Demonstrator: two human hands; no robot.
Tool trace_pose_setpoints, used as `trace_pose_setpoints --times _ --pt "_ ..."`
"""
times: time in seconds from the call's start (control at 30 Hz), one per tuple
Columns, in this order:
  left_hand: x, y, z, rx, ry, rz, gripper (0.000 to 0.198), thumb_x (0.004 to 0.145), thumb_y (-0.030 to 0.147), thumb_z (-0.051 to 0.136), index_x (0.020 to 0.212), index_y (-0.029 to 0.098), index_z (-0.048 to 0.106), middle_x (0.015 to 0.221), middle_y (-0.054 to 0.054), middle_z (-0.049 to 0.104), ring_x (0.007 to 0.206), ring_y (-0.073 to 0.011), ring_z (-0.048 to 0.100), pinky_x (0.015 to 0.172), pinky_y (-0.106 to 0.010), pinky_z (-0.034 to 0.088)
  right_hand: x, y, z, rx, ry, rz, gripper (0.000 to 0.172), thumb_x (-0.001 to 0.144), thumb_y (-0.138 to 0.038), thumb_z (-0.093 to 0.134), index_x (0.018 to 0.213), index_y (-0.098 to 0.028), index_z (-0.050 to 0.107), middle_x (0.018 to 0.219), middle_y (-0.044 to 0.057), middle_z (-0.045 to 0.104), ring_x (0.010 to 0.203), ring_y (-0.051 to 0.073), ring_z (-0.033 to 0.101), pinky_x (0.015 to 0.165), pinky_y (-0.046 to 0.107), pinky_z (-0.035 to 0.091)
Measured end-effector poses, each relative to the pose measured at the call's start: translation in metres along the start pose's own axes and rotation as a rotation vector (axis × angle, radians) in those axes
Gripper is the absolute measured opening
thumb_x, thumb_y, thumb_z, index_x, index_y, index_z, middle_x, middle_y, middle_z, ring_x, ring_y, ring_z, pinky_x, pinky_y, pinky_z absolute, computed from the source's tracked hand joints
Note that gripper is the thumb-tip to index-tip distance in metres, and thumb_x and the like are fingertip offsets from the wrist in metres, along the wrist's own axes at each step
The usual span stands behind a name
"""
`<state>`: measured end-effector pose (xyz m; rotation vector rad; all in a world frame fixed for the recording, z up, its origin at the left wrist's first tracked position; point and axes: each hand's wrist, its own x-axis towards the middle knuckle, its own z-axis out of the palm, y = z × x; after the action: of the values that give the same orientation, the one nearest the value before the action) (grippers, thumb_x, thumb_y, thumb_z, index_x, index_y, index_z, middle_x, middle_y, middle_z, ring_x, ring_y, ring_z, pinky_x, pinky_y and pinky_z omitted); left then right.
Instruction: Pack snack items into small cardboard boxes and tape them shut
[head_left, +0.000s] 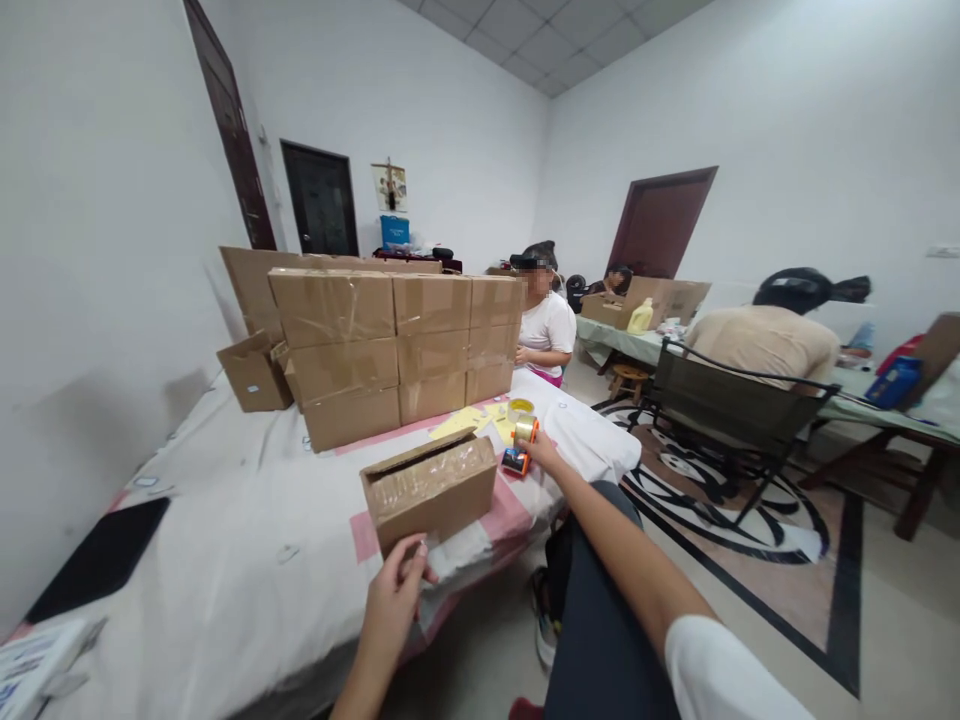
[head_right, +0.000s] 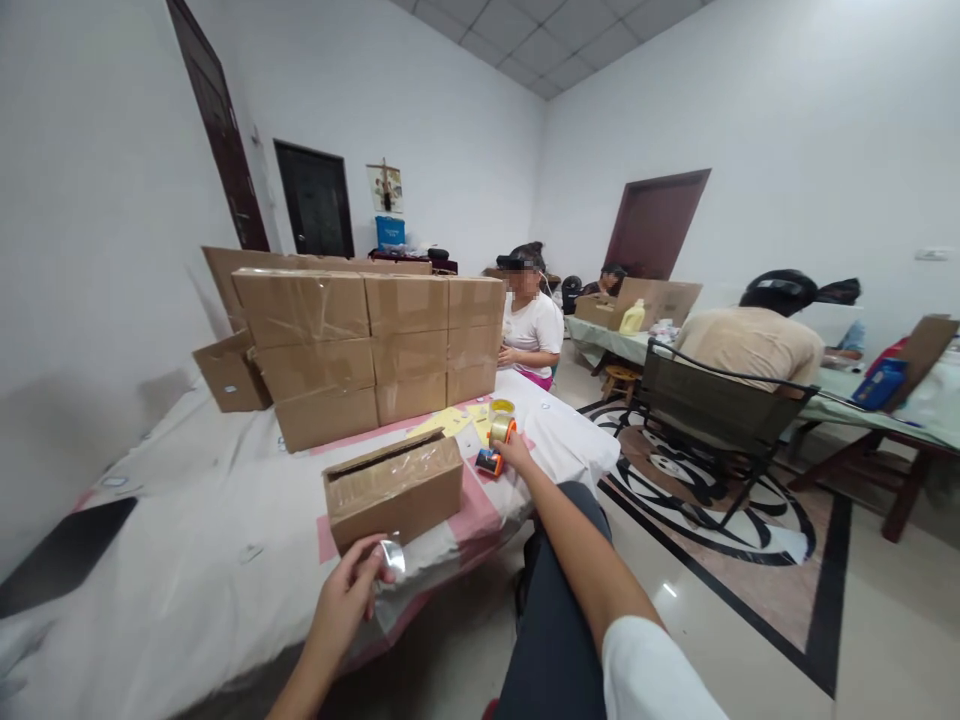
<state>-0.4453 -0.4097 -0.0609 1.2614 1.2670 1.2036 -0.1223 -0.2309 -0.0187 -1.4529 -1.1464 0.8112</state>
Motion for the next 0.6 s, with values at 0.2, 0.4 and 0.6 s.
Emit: trace_pose_setpoints --times 0.2,0.4,0.6 --pt "-0.009 -0.006 0.006 0.064 0.008 0.015 0.066 0.079 0.074 0.054 0.113 0.017 0.062 0.065 0.0 0.067 0.038 -0.0116 0.043 0.042 -0.025 0.037 0.039 -0.029 -0.043 -0.234 -0.232 0.181 0.018 0.056 -0.01 0.079 0.068 -0.014 0.066 0.059 0.001 0.067 0.057 0.014 0.06 0.064 0.028 0.048" --pt "-0.01 -0.005 0.017 0.137 -0.108 0.004 0.055 0.081 0.065 0.057 0.108 0.018 0.065 0.065 -0.002 0.069 0.041 -0.013 0.047 0.044 -0.024 0.036 0.039 -0.021 -0.088 -0.342 -0.255 0.199 0.029 0.052 -0.011 0.08 0.08 -0.014 0.072 0.079 0.009 0.074 0.072 0.019 0.065 0.07 0.031 0.048" --pt "0.0 0.004 0.045 0.113 -0.191 0.025 0.046 0.086 0.055 0.056 0.112 0.018 0.064 0.069 -0.002 0.069 0.043 -0.0129 0.052 0.048 -0.024 0.041 0.005 -0.035 -0.084 -0.372 -0.2 -0.041 0.045 0.058 -0.022 0.085 0.101 -0.012 0.076 0.101 0.015 0.074 0.085 0.025 0.064 0.08 0.035 0.047"
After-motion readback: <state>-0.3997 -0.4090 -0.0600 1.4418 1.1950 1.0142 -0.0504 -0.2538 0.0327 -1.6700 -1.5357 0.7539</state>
